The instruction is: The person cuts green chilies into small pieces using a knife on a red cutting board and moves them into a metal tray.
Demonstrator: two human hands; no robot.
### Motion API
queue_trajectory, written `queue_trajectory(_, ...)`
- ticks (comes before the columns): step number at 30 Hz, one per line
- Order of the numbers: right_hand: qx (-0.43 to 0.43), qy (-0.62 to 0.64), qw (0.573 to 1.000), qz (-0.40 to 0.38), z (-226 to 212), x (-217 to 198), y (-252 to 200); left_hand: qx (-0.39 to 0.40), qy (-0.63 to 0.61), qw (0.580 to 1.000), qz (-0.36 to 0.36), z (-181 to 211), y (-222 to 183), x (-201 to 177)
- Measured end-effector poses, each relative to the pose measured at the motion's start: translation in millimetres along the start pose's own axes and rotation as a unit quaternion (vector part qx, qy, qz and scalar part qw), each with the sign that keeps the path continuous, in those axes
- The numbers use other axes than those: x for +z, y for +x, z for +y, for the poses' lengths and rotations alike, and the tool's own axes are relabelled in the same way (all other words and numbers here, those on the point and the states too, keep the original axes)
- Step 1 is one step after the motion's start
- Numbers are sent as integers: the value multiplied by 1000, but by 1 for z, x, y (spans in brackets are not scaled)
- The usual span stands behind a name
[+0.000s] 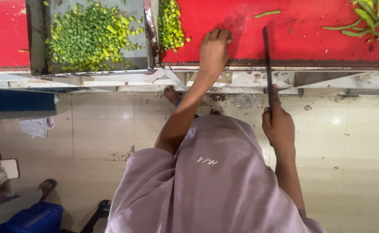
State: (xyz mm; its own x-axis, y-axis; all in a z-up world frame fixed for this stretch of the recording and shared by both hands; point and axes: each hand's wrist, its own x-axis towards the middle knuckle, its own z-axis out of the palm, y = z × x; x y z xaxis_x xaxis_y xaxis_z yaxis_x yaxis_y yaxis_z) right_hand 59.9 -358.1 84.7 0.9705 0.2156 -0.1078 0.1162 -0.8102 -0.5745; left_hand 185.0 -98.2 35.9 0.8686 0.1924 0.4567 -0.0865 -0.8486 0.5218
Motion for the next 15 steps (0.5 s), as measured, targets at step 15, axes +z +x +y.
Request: queue_trajectory(15, -9, 142, 981, -130, 78, -89, -8, 23, 14, 998, 55, -4, 21, -20)
